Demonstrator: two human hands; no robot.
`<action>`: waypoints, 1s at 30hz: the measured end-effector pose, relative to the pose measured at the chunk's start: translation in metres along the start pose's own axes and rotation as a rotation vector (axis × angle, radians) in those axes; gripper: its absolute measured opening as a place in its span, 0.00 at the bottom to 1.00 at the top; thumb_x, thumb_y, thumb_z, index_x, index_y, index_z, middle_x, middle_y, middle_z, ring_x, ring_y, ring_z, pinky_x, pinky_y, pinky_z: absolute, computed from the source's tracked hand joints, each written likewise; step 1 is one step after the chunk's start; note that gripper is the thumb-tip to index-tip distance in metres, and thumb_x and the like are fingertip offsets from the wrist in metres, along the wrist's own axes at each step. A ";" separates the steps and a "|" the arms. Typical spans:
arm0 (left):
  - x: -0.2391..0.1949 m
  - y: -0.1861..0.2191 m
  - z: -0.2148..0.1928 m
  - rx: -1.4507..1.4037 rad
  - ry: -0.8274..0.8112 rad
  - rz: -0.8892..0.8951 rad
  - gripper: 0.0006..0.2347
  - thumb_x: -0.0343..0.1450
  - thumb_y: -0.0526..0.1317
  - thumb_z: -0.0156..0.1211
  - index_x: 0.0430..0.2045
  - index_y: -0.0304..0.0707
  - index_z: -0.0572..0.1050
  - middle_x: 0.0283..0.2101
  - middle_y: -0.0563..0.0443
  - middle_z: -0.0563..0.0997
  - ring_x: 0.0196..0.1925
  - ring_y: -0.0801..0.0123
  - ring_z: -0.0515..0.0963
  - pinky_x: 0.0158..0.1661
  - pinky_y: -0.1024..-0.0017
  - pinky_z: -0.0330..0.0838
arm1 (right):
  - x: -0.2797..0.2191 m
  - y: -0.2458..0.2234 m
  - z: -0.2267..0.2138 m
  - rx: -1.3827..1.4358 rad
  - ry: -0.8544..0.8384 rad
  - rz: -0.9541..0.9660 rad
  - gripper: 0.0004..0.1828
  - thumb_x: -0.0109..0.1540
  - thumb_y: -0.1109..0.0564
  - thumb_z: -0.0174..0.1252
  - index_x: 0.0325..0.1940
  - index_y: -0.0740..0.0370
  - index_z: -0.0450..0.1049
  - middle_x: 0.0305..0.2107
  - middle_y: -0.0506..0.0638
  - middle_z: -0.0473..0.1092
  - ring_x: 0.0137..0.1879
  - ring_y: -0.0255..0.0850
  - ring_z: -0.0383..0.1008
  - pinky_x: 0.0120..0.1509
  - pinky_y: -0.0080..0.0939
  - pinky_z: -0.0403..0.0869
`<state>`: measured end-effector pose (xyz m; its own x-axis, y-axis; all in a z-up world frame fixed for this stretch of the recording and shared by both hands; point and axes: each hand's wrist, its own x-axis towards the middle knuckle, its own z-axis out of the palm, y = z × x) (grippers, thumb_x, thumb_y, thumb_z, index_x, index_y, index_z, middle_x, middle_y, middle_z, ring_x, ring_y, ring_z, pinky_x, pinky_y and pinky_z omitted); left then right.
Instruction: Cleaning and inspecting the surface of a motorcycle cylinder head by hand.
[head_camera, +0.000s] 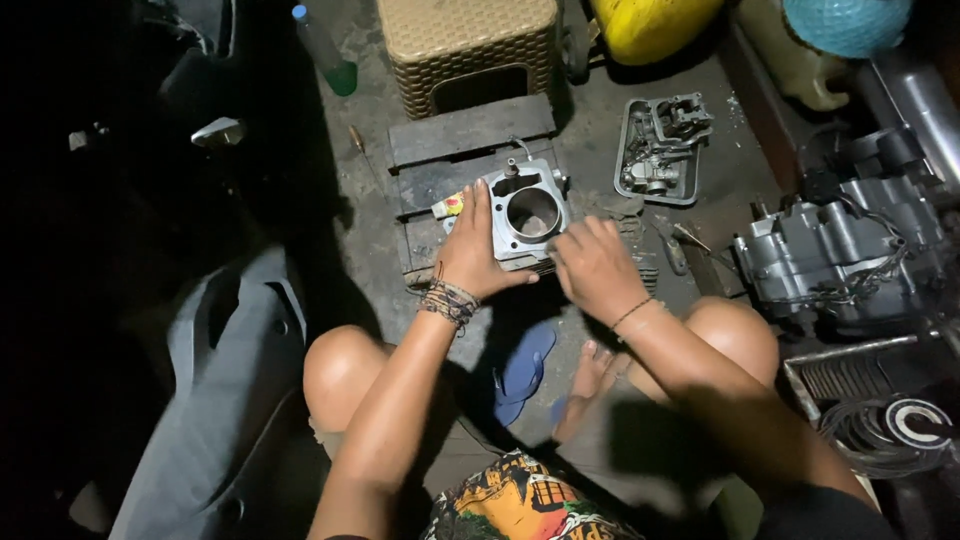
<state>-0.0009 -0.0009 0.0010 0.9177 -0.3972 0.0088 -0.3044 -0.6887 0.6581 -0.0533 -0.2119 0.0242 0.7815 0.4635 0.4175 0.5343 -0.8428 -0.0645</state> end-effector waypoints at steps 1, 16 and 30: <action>0.000 0.000 -0.001 0.001 -0.002 0.005 0.65 0.50 0.60 0.82 0.73 0.29 0.37 0.71 0.16 0.50 0.72 0.28 0.57 0.66 0.45 0.60 | 0.001 -0.002 0.005 -0.003 0.002 0.005 0.09 0.56 0.60 0.64 0.31 0.61 0.69 0.27 0.52 0.63 0.40 0.51 0.69 0.45 0.50 0.67; 0.000 -0.002 -0.001 0.011 -0.016 -0.002 0.65 0.50 0.59 0.82 0.73 0.29 0.36 0.71 0.16 0.49 0.73 0.28 0.56 0.68 0.45 0.58 | -0.004 0.005 0.007 0.033 0.019 0.013 0.07 0.57 0.62 0.63 0.33 0.61 0.70 0.28 0.52 0.64 0.40 0.51 0.69 0.44 0.49 0.66; -0.001 0.001 -0.002 0.017 0.006 0.006 0.65 0.50 0.57 0.83 0.73 0.28 0.37 0.71 0.15 0.50 0.72 0.27 0.58 0.67 0.45 0.59 | -0.006 0.006 -0.005 0.086 0.016 0.041 0.05 0.59 0.62 0.62 0.36 0.61 0.72 0.27 0.50 0.63 0.39 0.50 0.69 0.45 0.48 0.66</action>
<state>-0.0016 0.0002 0.0031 0.9173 -0.3978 0.0173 -0.3143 -0.6967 0.6448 -0.0560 -0.2214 0.0256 0.7985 0.4236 0.4277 0.5279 -0.8343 -0.1591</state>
